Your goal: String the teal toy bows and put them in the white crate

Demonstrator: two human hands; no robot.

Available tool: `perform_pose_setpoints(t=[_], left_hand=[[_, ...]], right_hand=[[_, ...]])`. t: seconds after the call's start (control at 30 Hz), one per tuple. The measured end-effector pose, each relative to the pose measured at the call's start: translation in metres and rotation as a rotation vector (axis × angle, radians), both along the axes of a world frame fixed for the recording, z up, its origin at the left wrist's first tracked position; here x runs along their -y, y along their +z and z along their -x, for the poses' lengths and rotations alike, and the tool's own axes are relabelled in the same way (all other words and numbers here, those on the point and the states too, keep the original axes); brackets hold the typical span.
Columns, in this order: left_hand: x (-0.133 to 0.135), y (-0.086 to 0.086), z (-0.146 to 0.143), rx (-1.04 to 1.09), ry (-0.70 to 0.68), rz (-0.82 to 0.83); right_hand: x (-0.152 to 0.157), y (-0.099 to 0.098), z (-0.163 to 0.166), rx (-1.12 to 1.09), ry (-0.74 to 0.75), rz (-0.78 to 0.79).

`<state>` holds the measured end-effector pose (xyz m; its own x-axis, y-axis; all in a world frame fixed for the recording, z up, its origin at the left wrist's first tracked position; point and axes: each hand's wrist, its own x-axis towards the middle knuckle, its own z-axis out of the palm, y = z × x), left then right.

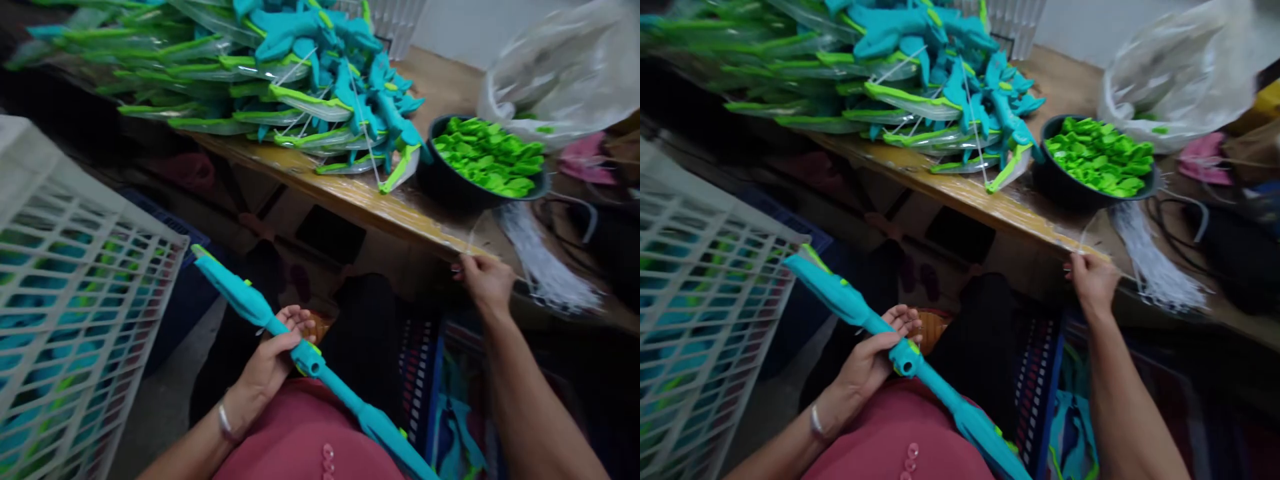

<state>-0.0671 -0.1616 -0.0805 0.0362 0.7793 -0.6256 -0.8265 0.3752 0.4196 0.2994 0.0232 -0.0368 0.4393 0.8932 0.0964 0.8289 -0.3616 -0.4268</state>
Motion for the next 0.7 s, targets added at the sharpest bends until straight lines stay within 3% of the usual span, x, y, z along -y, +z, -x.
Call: perform_pose_setpoints(t=[0.07, 0.13, 0.17, 0.23, 0.27, 0.3, 0.37, 0.43, 0.53, 0.7], left_hand=[[0.002, -0.004, 0.001, 0.000, 0.035, -0.015], [0.002, -0.010, 0.003, 0.031, 0.014, -0.100], [0.002, -0.013, 0.004, 0.059, -0.022, -0.168], [0.000, -0.017, 0.007, 0.121, -0.120, -0.311], [-0.002, -0.017, 0.009, 0.144, -0.169, -0.373], [-0.004, -0.018, 0.010, 0.160, -0.210, -0.423], [-0.006, -0.017, 0.014, 0.170, -0.268, -0.488], [-0.007, -0.017, 0.017, 0.144, -0.262, -0.548], [-0.008, -0.014, 0.022, 0.092, -0.201, -0.676], [-0.011, -0.001, 0.022, 0.048, -0.294, -0.832]], right_hand=[[0.009, 0.002, 0.017, -0.062, 0.044, -0.019], [0.032, 0.007, 0.051, -0.164, 0.242, 0.025], [0.048, 0.011, 0.072, -0.235, 0.404, 0.088], [0.085, 0.019, 0.119, -0.421, 0.979, 0.332], [0.101, 0.024, 0.141, -0.450, 1.197, 0.459], [0.115, 0.028, 0.159, -0.443, 1.367, 0.537], [0.129, 0.035, 0.181, -0.383, 1.531, 0.635], [0.128, 0.039, 0.184, -0.383, 1.573, 0.698], [0.111, 0.034, 0.174, -0.604, 1.566, 0.773], [0.101, 0.010, 0.197, -0.903, 1.128, 0.679]])
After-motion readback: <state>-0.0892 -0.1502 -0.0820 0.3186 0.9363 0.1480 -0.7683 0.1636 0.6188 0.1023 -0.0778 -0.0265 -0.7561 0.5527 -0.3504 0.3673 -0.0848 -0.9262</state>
